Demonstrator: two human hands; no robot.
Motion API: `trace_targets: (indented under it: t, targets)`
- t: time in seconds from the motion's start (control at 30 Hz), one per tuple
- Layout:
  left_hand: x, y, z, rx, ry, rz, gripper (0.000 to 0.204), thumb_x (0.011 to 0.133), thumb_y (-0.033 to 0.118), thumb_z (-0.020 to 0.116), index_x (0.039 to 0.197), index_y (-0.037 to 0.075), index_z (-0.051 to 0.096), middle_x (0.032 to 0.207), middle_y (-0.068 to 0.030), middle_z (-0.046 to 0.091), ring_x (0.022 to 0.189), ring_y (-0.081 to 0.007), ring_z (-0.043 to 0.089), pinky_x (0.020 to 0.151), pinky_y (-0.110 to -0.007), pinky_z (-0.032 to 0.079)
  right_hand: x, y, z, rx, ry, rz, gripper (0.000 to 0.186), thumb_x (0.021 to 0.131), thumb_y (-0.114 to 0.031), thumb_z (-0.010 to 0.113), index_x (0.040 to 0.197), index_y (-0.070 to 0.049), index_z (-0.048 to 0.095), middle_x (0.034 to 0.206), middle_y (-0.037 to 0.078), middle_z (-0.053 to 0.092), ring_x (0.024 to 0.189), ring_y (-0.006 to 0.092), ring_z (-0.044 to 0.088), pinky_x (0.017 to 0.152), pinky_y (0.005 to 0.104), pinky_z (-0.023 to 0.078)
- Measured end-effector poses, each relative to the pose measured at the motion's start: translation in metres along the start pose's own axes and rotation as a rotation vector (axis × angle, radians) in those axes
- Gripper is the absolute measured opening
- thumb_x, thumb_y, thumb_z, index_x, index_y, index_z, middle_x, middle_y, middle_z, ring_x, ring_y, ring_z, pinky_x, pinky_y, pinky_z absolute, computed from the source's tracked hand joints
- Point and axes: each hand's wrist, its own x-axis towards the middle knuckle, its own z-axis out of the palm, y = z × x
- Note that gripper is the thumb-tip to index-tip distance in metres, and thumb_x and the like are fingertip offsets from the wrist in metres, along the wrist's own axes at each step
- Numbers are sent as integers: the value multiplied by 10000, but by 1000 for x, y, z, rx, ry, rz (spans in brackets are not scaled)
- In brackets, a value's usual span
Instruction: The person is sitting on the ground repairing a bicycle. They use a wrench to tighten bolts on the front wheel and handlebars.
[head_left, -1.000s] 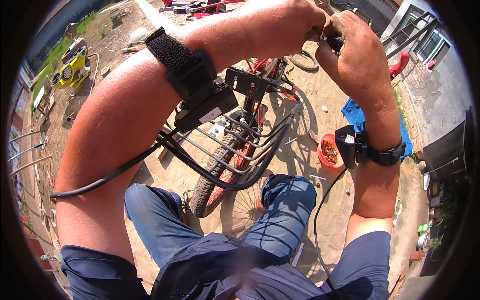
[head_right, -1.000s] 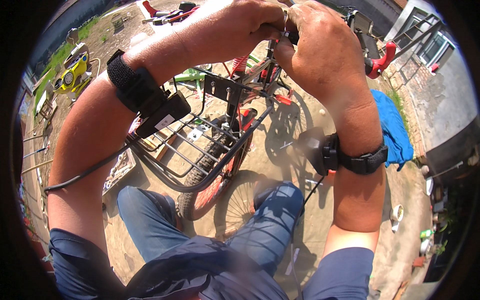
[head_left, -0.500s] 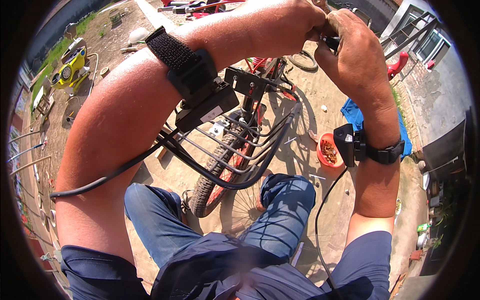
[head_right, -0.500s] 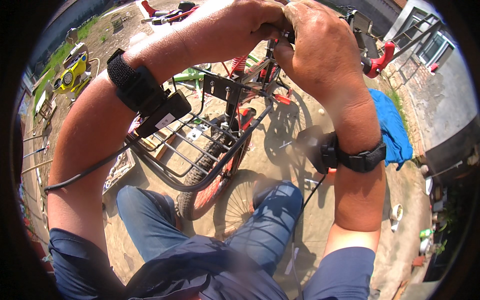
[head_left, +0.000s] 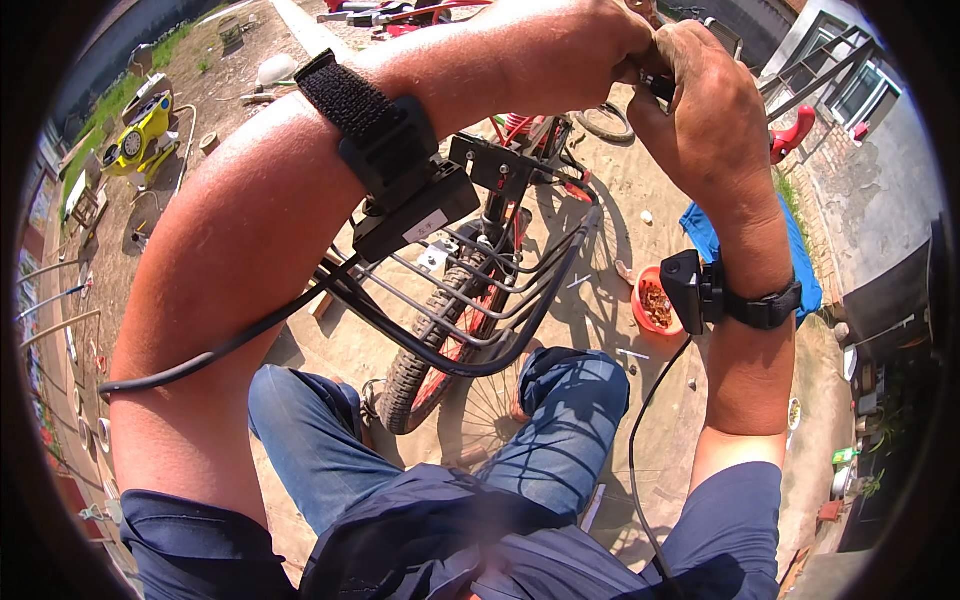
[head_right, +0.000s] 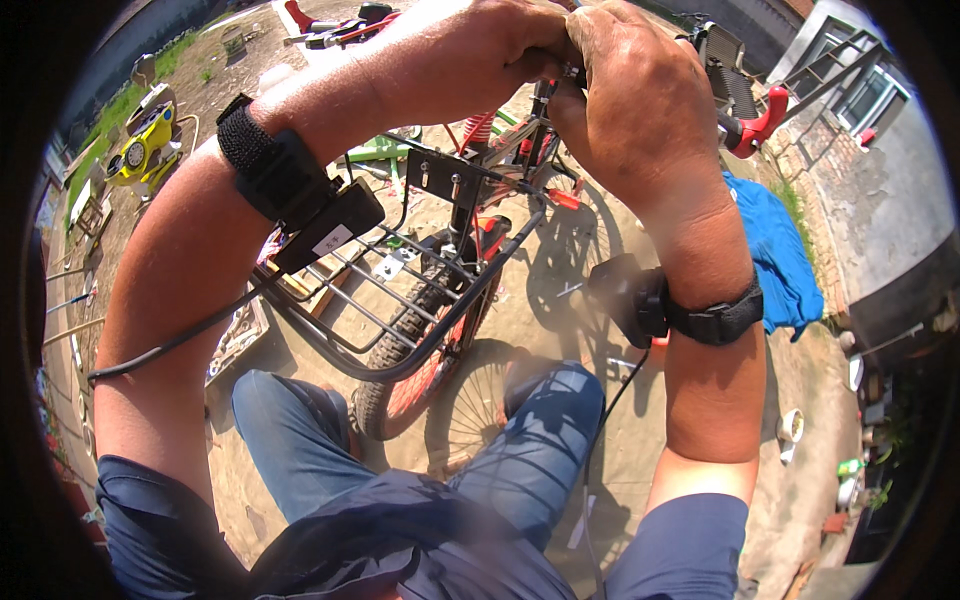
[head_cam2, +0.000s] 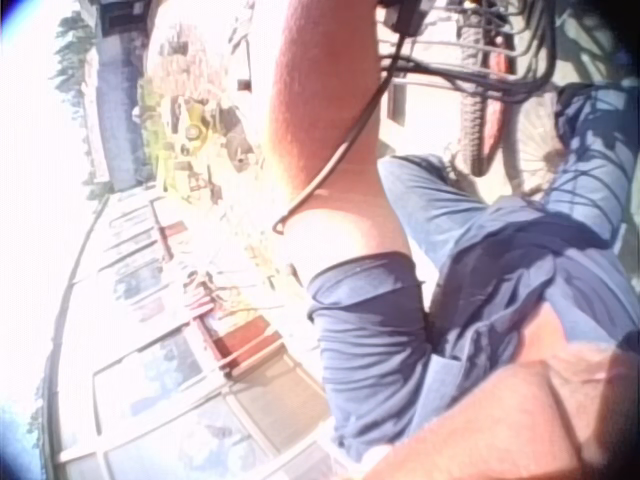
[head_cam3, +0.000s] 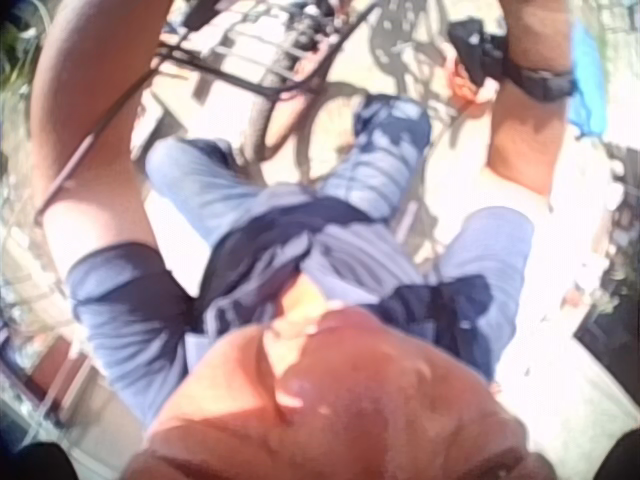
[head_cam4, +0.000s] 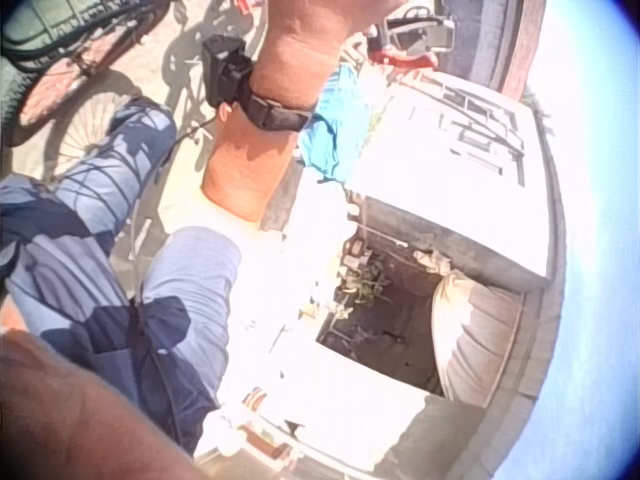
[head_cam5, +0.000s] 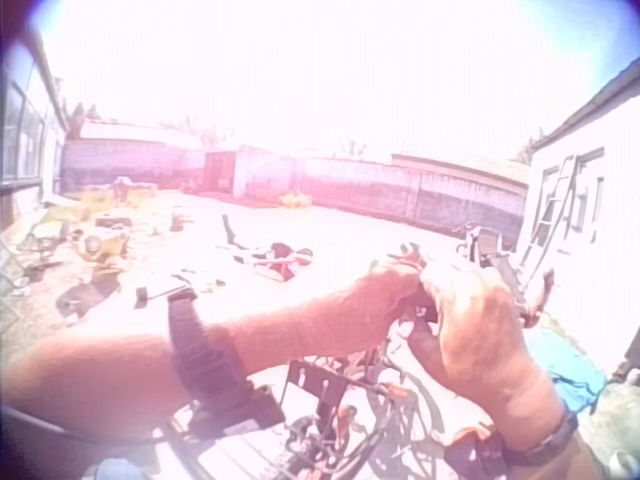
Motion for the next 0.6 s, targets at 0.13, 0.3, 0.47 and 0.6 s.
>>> trace_targets:
  t: [0.13, 0.3, 0.47, 0.6]
  targets:
    - [4, 1, -1, -19, -5, -16, 341, 1025, 287, 425, 1195, 33, 576, 1146, -182, 578, 1096, -283, 567, 946, -440, 453, 0, 1, 0, -15, 20, -50, 150, 745, -79, 625, 880, -29, 584, 821, 121, 564, 761, 333, 584, 676, 408, 477]
    - [-1, 3, -4, -39, -11, -32, 340, 1025, 284, 424, 1198, 34, 575, 1150, -182, 577, 1100, -284, 565, 950, -442, 452, -3, 0, 2, -43, 53, -52, 153, 747, -85, 630, 885, -36, 586, 826, 118, 564, 754, 334, 581, 672, 412, 475]
    - [-3, 14, -10, -54, -11, -38, 338, 1025, 282, 423, 1201, 35, 574, 1153, -182, 576, 1103, -286, 564, 953, -443, 450, -4, 5, 0, -76, 27, -31, 201, 746, -115, 656, 927, -41, 611, 873, 121, 601, 815, 332, 603, 726, 414, 491]
    - [-6, 15, -18, -69, -11, -47, 337, 1026, 280, 423, 1203, 35, 573, 1156, -183, 576, 1106, -287, 563, 956, -445, 449, -11, 16, 1, -90, 13, 18, 300, 743, -199, 712, 980, -37, 622, 926, 135, 632, 899, 347, 617, 789, 435, 501]
